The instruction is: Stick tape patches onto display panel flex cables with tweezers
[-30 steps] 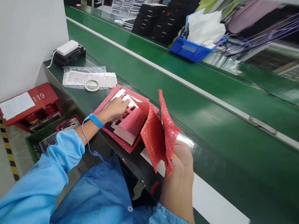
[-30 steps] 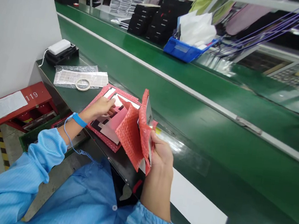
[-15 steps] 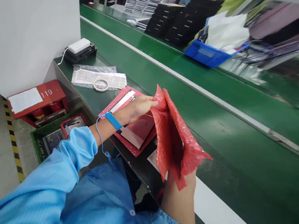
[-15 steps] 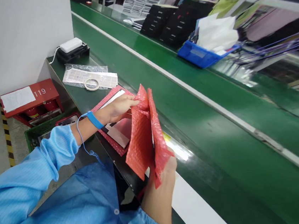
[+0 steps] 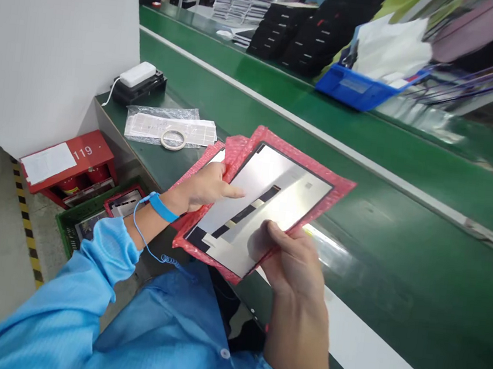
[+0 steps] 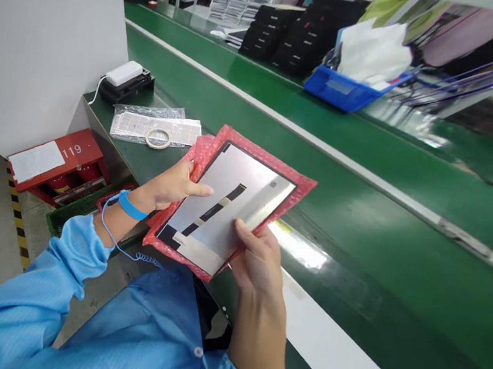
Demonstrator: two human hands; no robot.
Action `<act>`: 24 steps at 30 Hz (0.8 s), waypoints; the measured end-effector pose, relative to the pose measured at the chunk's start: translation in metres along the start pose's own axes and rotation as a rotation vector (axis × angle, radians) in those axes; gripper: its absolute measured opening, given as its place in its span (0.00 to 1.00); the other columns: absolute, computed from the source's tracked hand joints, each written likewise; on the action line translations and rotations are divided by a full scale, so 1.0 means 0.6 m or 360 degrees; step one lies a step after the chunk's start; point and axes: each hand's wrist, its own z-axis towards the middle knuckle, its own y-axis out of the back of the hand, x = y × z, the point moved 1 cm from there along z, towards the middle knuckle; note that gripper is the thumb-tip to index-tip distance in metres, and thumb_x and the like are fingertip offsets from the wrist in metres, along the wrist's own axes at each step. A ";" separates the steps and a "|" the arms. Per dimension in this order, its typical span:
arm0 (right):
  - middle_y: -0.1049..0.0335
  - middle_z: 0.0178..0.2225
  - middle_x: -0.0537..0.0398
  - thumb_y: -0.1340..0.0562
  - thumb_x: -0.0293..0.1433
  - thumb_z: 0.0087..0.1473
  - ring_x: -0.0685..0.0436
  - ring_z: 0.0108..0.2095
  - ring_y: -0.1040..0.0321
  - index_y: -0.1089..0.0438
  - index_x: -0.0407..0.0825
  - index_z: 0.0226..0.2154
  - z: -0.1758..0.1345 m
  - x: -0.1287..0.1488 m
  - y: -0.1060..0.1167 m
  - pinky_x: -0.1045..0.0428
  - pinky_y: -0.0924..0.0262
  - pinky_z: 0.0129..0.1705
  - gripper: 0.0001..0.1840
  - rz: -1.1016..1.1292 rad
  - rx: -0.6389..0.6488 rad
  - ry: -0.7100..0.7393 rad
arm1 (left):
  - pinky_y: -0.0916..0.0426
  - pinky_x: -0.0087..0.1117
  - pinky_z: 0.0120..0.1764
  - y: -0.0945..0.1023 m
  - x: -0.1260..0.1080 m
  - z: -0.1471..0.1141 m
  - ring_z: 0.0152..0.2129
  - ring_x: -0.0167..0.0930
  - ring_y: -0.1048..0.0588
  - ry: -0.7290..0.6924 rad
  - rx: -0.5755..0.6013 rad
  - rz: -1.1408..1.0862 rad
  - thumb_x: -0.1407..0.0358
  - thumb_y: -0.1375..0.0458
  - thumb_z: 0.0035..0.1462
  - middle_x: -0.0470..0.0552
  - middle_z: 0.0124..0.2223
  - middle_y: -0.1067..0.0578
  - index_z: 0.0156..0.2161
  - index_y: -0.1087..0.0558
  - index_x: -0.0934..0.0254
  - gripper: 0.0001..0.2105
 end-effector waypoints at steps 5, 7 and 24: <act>0.22 0.36 0.52 0.24 0.25 0.39 0.45 0.31 0.26 0.23 0.50 0.35 -0.022 -0.017 -0.042 0.53 0.24 0.33 0.18 -0.0016 0.0061 -0.0131 | 0.23 0.41 0.46 0.046 -0.023 -0.061 0.38 0.38 0.20 -0.0178 0.0252 0.0098 0.63 0.24 0.48 0.54 0.40 0.19 0.41 0.23 0.66 0.18; 0.24 0.32 0.55 0.25 0.24 0.38 0.49 0.27 0.30 0.24 0.49 0.33 -0.026 -0.024 -0.062 0.56 0.26 0.29 0.16 0.0000 0.0010 -0.0093 | 0.24 0.40 0.49 0.081 -0.033 -0.099 0.42 0.39 0.20 -0.0251 0.0278 0.0205 0.59 0.24 0.49 0.53 0.42 0.19 0.43 0.23 0.65 0.20; 0.20 0.41 0.56 0.26 0.33 0.44 0.43 0.43 0.24 0.28 0.52 0.41 -0.087 -0.338 -0.274 0.44 0.26 0.55 0.21 0.0327 0.0083 -0.0356 | 0.26 0.43 0.59 0.223 0.208 -0.344 0.57 0.44 0.22 -0.0249 -0.1562 -0.0852 0.60 0.24 0.45 0.51 0.52 0.17 0.54 0.22 0.58 0.29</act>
